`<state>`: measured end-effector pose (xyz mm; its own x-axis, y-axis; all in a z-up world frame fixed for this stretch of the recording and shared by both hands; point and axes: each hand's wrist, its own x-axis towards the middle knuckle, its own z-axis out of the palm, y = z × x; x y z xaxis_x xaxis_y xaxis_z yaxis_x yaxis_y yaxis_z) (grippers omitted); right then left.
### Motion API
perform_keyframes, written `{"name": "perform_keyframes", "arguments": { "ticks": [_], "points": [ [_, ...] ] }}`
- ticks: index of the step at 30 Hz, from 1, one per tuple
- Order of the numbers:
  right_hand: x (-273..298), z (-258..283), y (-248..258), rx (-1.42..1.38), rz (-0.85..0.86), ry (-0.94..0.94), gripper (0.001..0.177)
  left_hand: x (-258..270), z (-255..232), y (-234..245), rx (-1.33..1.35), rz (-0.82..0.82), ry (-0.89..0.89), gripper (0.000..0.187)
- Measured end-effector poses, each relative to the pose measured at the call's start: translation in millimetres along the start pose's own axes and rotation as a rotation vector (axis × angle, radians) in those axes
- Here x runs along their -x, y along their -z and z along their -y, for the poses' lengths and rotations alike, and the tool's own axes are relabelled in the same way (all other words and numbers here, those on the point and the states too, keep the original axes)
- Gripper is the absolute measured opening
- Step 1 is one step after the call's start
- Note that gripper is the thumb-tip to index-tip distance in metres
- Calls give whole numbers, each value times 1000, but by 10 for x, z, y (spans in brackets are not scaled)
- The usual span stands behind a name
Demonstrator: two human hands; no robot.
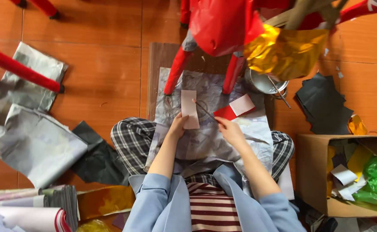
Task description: Applying red and gold paper strips to horse-shaped frames using glue and scissors
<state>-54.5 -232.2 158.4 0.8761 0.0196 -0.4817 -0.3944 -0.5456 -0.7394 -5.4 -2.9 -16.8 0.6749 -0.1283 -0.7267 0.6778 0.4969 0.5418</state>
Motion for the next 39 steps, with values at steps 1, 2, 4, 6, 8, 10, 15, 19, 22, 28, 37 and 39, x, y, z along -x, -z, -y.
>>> {"name": "perform_keyframes", "arguments": {
  "ticks": [1,2,4,6,8,10,15,19,22,28,37,39],
  "points": [
    [-100,70,-99,494,-58,88,36,12,-29,-5,-23,9,18,40],
    [-148,116,-192,497,-52,91,36,60,-42,-1,-17,4,17,40],
    [-254,212,-358,670,-142,142,37,135,-83,-22,-18,-8,19,39],
    [-407,195,-470,621,-140,143,38,8,-1,4,-32,-24,51,40],
    [-345,234,-508,572,-133,136,40,-109,100,61,-45,-42,90,40],
    [-116,366,-464,580,-189,182,44,-253,158,137,-26,-39,165,39],
    [544,152,-375,706,-177,151,30,-453,257,256,82,-89,277,45],
    [919,289,-377,478,-7,13,33,137,-213,-71,147,-87,297,44],
    [977,93,-642,319,71,-124,39,-611,380,306,188,-59,318,38],
    [1061,64,-515,418,25,-170,40,201,-295,-90,161,15,356,43],
    [1082,-71,-418,487,59,-227,40,916,-962,-617,111,-64,370,57],
    [962,389,-195,444,18,-174,43,300,-431,-210,107,-82,358,58]
  ]
}}
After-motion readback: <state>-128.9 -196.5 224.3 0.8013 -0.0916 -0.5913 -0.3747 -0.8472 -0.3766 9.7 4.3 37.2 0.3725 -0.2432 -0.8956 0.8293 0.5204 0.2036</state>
